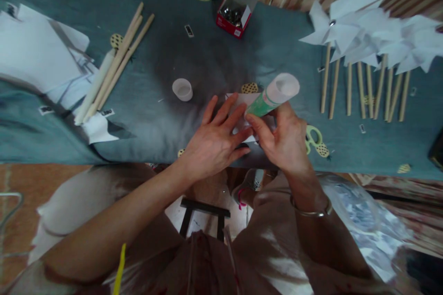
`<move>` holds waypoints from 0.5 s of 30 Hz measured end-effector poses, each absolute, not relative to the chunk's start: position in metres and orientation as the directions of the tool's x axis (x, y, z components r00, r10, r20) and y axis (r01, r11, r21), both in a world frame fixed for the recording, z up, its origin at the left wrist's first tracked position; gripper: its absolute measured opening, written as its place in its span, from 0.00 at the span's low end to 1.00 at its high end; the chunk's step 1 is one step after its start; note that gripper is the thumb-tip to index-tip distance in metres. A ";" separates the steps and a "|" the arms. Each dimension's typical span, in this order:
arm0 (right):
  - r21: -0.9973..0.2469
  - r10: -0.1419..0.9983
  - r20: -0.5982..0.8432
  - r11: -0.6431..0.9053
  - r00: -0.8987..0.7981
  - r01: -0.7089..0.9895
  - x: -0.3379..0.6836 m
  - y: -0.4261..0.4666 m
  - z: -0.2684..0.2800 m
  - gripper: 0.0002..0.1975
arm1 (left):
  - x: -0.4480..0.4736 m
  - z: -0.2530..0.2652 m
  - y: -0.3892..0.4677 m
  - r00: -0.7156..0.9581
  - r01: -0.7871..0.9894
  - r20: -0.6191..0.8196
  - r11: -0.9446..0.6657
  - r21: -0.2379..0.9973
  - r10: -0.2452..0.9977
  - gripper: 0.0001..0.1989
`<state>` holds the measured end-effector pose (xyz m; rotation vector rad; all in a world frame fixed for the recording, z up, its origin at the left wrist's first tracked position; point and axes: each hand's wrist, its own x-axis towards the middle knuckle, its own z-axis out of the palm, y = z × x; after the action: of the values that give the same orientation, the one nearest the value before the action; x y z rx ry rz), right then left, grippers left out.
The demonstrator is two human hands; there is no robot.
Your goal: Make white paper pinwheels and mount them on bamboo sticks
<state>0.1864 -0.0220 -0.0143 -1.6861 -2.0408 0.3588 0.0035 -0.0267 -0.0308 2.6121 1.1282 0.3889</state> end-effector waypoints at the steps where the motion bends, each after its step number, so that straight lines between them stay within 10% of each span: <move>1: -0.483 0.971 0.192 0.217 -0.140 0.848 0.187 -0.023 -0.014 0.15 | 0.004 -0.031 -0.027 0.661 0.666 0.136 -0.661 0.346 0.738 0.21; 15: -0.485 0.958 0.244 0.255 -0.151 0.837 0.193 -0.028 -0.012 0.13 | 0.003 -0.032 -0.026 0.662 0.655 0.157 -0.667 0.354 0.733 0.21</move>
<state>0.1930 -0.0281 -0.0120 -1.6240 -2.0325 0.3196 0.0029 -0.0261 -0.0319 2.6128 1.1156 0.4189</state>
